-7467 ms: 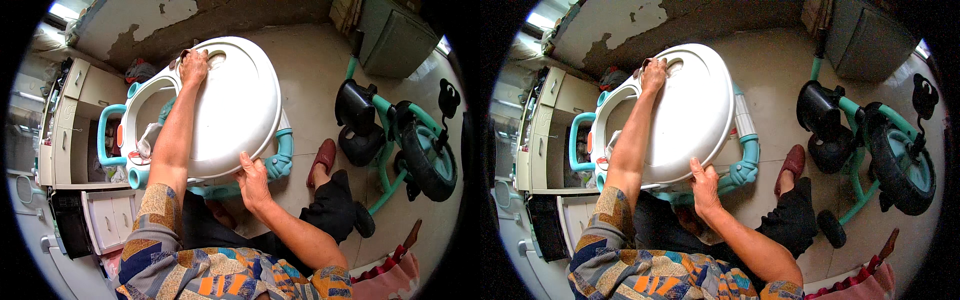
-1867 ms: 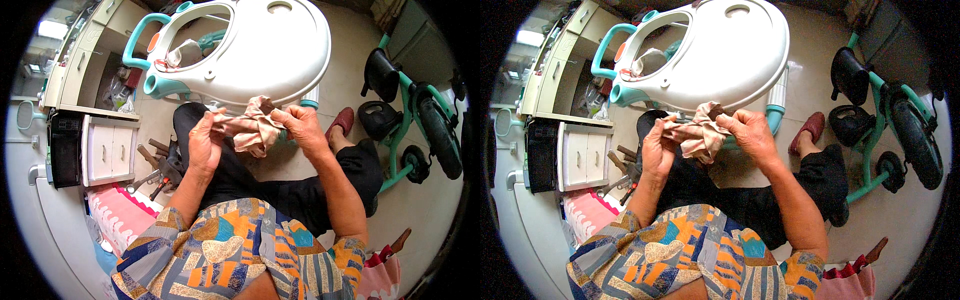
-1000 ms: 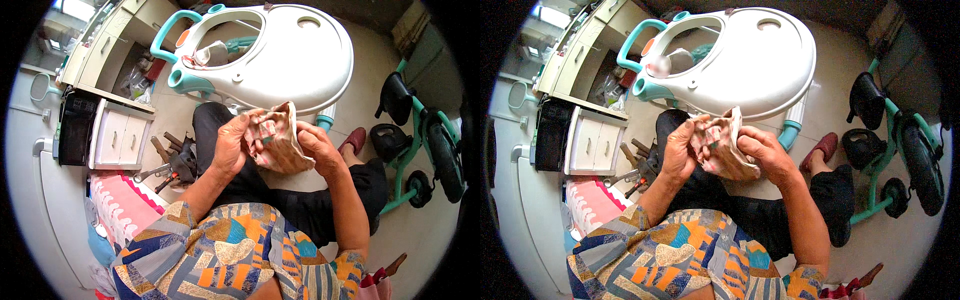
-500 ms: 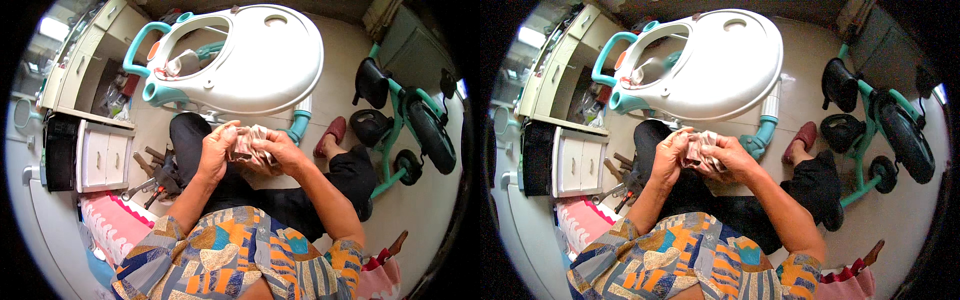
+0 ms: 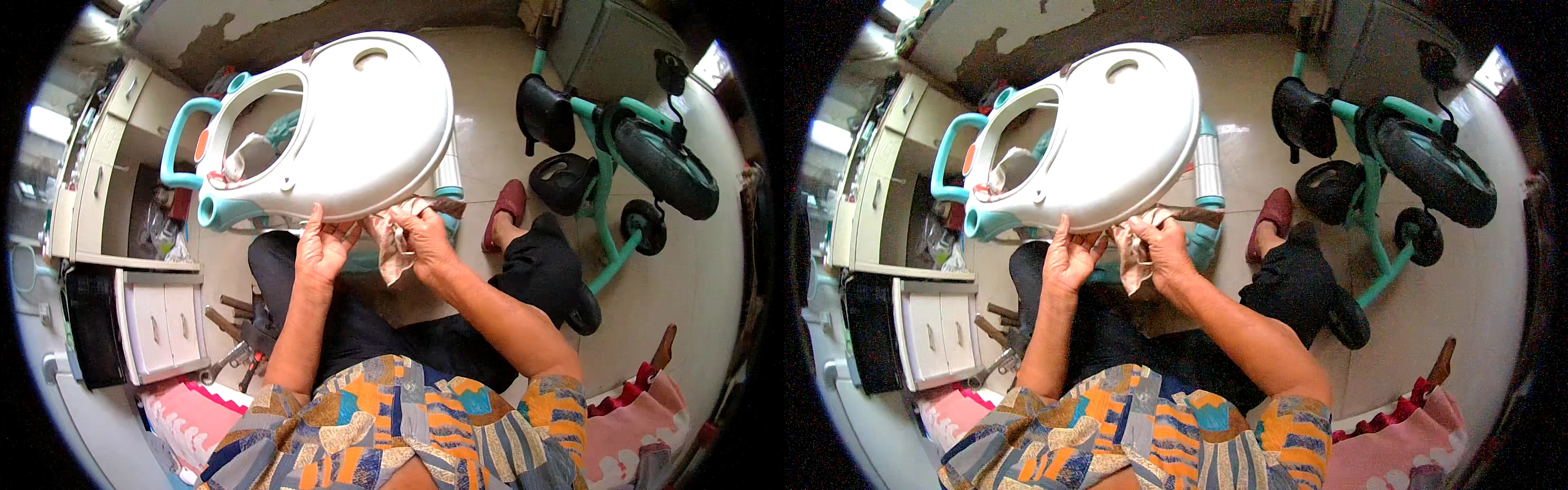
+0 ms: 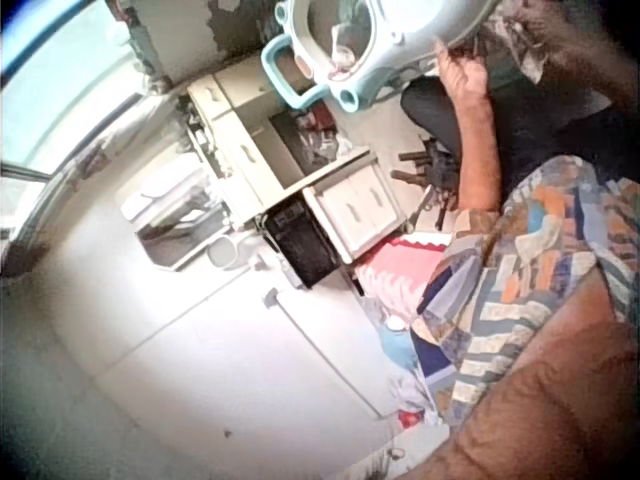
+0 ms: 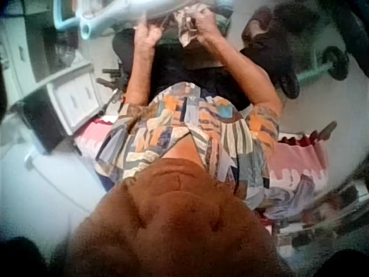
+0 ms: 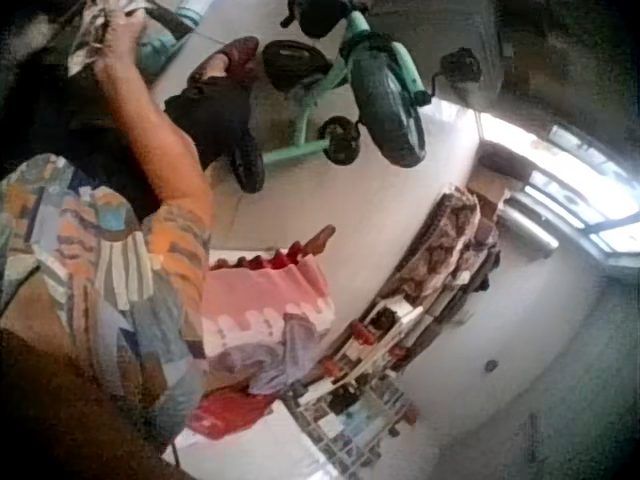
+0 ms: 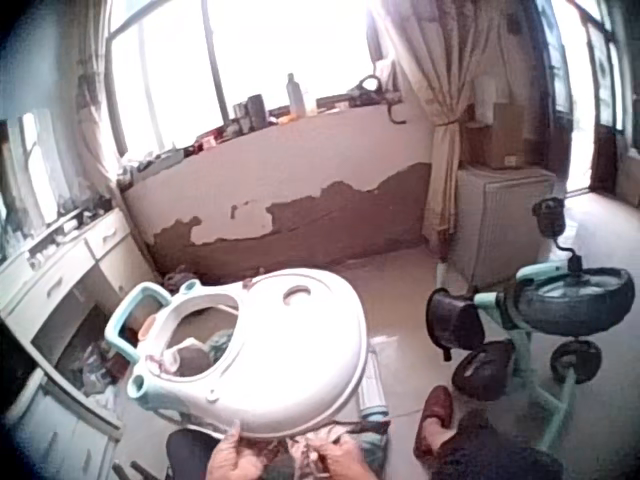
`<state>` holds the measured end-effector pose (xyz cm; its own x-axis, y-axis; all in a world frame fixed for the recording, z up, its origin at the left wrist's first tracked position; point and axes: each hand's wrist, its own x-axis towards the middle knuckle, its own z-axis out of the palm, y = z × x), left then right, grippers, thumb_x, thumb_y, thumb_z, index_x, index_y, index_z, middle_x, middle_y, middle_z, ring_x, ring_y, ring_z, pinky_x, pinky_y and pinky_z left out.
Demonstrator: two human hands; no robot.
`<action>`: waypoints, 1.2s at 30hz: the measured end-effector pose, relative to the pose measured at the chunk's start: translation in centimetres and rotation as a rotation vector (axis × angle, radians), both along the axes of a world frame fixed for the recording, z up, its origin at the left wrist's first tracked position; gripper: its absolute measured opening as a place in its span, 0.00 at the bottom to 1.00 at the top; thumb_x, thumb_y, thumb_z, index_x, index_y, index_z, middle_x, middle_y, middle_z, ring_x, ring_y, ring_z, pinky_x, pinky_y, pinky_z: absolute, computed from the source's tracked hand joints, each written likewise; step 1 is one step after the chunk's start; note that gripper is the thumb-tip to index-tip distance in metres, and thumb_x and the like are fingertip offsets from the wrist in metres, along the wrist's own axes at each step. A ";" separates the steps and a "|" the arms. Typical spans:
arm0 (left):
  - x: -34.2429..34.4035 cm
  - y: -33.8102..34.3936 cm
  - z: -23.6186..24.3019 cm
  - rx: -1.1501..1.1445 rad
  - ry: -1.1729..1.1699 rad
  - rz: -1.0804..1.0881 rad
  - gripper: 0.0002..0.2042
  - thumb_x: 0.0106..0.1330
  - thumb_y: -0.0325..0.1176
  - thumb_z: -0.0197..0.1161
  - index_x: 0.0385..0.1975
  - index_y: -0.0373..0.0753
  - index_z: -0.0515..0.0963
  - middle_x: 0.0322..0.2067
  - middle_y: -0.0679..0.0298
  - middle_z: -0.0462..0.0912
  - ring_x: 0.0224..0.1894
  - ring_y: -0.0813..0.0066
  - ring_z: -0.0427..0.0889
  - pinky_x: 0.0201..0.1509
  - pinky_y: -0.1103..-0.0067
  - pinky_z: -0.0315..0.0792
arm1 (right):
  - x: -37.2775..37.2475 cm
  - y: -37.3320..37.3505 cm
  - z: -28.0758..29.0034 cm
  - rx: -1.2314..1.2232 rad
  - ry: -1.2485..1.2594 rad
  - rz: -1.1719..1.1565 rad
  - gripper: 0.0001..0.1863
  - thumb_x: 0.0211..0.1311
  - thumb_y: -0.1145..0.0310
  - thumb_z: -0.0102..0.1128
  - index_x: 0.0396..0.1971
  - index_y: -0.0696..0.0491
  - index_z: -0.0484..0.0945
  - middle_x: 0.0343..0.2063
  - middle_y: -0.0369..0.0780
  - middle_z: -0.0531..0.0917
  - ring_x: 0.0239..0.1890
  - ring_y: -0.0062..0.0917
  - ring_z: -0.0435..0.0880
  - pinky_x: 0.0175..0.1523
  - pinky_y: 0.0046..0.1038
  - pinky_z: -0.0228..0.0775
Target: The person sits on the floor and wipes a baby walker with a cloth. They clean the tray, frame, and wheels, turning the walker over to reach different parts.
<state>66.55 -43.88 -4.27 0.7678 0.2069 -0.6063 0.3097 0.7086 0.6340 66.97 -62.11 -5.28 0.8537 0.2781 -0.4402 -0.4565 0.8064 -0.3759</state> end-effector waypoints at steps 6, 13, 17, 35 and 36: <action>0.2 -0.1 -0.6 0.066 -0.035 -0.071 0.25 0.63 0.52 0.61 0.55 0.47 0.68 0.52 0.65 0.74 0.56 0.66 0.71 0.54 0.63 0.60 | 0.5 -0.1 -0.6 -0.138 -0.081 0.018 0.08 0.59 0.79 0.58 0.31 0.57 0.67 0.27 0.40 0.77 0.27 0.23 0.80 0.28 0.23 0.77; 0.1 0.0 -0.5 0.126 -0.085 -0.108 0.19 0.69 0.53 0.52 0.50 0.46 0.69 0.42 0.67 0.78 0.38 0.72 0.78 0.25 0.78 0.61 | 2.6 -1.7 0.3 -0.229 0.002 -0.006 0.11 0.58 0.78 0.59 0.40 0.63 0.71 0.31 0.43 0.80 0.31 0.29 0.82 0.38 0.26 0.79; -0.5 0.9 -0.2 0.137 -0.090 -0.154 0.20 0.69 0.53 0.52 0.50 0.44 0.68 0.42 0.66 0.78 0.37 0.72 0.78 0.22 0.81 0.59 | 4.5 -4.1 1.6 -0.190 0.112 0.077 0.12 0.58 0.78 0.60 0.40 0.65 0.72 0.33 0.46 0.81 0.34 0.29 0.83 0.41 0.29 0.79; -6.8 5.1 6.8 1.048 -0.059 -0.236 0.14 0.68 0.35 0.57 0.46 0.32 0.71 0.29 0.61 0.79 0.25 0.78 0.78 0.23 0.86 0.69 | 3.1 -5.3 -0.7 -0.242 -0.038 0.274 0.16 0.61 0.69 0.61 0.41 0.65 0.71 0.32 0.47 0.80 0.23 0.23 0.80 0.25 0.19 0.77; -5.7 5.1 7.3 1.234 -0.180 -0.211 0.14 0.68 0.34 0.57 0.47 0.31 0.72 0.28 0.64 0.78 0.27 0.82 0.75 0.27 0.88 0.67 | 2.8 -5.2 -0.8 -0.235 -0.032 0.283 0.17 0.62 0.68 0.61 0.42 0.65 0.71 0.32 0.47 0.80 0.23 0.23 0.80 0.24 0.19 0.77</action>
<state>60.85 -38.80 2.99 0.9063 0.4221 0.0185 0.1849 -0.4354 0.8810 69.76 -67.33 -6.05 0.7718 0.3996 -0.4946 -0.6342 0.5400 -0.5533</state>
